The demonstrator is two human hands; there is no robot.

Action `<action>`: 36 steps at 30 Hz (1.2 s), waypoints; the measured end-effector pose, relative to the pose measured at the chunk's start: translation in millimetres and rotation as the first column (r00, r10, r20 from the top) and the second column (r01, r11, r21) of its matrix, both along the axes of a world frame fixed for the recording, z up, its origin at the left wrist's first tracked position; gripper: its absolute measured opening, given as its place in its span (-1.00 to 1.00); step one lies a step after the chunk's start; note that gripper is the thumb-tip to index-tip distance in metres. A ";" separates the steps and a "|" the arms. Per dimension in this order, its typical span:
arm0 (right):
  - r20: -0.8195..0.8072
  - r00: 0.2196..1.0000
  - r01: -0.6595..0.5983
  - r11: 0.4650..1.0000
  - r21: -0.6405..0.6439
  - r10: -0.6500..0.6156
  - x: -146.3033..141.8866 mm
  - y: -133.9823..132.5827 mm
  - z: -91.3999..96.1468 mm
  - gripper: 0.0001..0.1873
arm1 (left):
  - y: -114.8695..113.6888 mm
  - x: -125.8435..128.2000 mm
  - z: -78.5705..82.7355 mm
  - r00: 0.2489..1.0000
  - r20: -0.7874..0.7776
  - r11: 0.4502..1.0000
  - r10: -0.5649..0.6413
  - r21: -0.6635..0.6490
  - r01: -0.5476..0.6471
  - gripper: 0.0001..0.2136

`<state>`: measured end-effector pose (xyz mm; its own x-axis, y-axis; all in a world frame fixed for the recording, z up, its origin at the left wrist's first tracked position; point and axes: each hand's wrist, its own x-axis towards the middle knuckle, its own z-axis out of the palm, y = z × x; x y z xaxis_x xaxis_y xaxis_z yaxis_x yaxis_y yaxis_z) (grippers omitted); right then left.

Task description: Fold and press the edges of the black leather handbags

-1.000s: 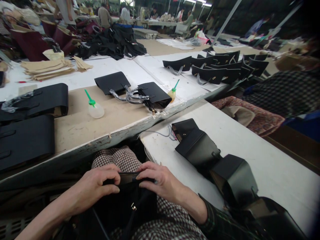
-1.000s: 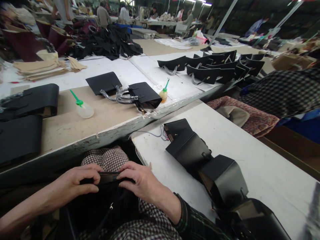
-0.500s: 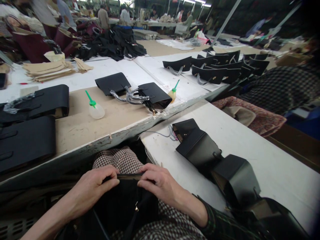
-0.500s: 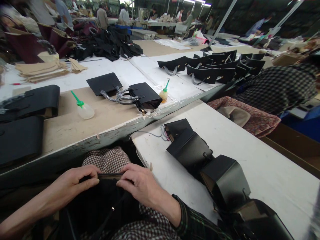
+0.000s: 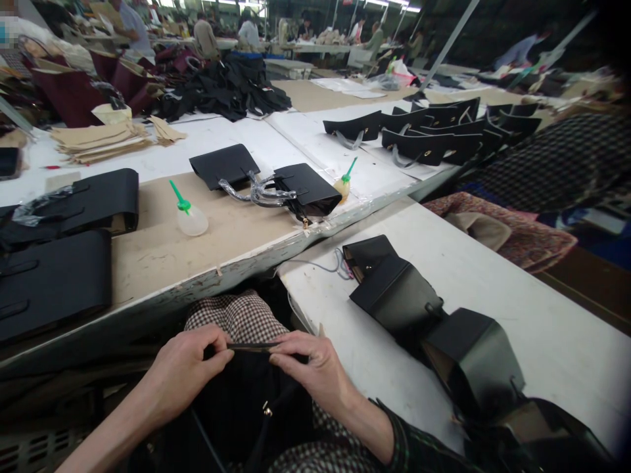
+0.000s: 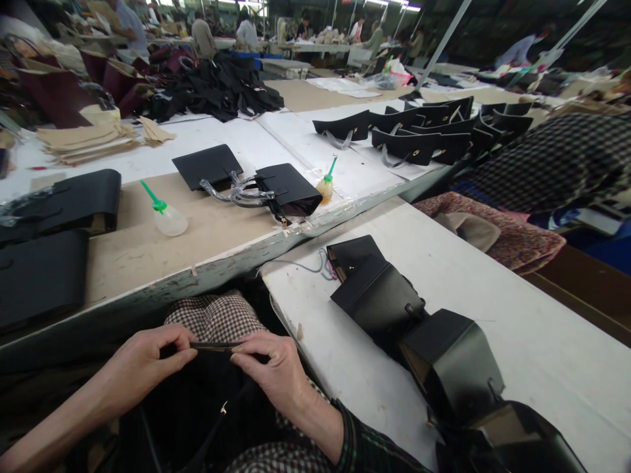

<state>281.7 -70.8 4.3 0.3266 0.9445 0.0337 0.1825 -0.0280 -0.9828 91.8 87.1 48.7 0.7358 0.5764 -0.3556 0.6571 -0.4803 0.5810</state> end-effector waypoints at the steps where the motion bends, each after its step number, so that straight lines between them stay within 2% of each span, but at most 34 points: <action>1: 0.038 0.999 -0.021 1.000 0.012 0.020 1.3 0.6 0.0 -0.89 | 0.3 -0.8 -0.4 1.000 0.007 1.000 -0.007 -0.002 0.007 -0.79; 3: 0.141 0.986 -0.099 0.995 0.029 0.094 4.9 2.5 0.8 -0.85 | 0.6 -3.1 -1.1 0.999 0.031 1.000 -0.029 -0.008 0.030 -0.79; 6: 0.322 0.916 -0.255 0.967 0.007 0.239 11.0 5.8 4.2 -0.73 | 0.6 -7.2 -1.1 0.996 0.067 0.997 -0.061 -0.032 0.063 -0.78; 9: 0.404 0.861 -0.323 0.946 -0.037 0.310 14.4 8.1 8.1 -0.75 | 0.7 -11.0 -0.8 0.994 0.081 0.996 -0.073 -0.051 0.077 -0.77; 14: 0.340 0.885 -0.323 0.945 -0.044 0.318 13.3 9.7 10.5 -0.90 | 1.3 -16.1 -0.6 0.993 0.100 0.994 -0.070 -0.072 0.077 -0.76; 17: 0.339 0.888 -0.308 0.949 -0.065 0.312 11.3 10.1 12.2 -0.91 | 1.0 -16.9 0.1 0.993 0.099 0.993 -0.065 -0.088 0.074 -0.75; 24: 0.529 0.793 -0.263 0.953 -0.152 0.303 2.5 8.7 25.3 -0.82 | -2.8 -12.9 5.4 0.998 0.059 0.999 -0.021 -0.037 0.023 -0.79; 26: 0.476 0.830 -0.251 0.957 -0.144 0.289 0.0 7.3 25.2 -0.81 | -3.8 -12.4 6.9 0.999 0.042 1.000 0.004 -0.023 -0.003 -0.80; 30: 0.187 0.969 -0.152 0.985 -0.077 0.165 -3.4 2.1 15.6 -0.86 | -4.1 -12.3 6.3 0.999 0.023 0.999 0.037 -0.022 -0.036 -0.80; 33: -0.008 0.996 -0.090 0.993 -0.071 0.090 -3.8 -1.4 8.7 -0.78 | -4.0 -11.1 4.1 0.999 0.011 0.999 0.047 -0.015 -0.047 -0.81; 36: -0.106 0.993 -0.061 0.984 -0.169 0.044 -1.0 -1.3 8.9 -0.58 | -4.0 -9.0 3.1 0.999 0.003 0.999 0.052 -0.007 -0.052 -0.81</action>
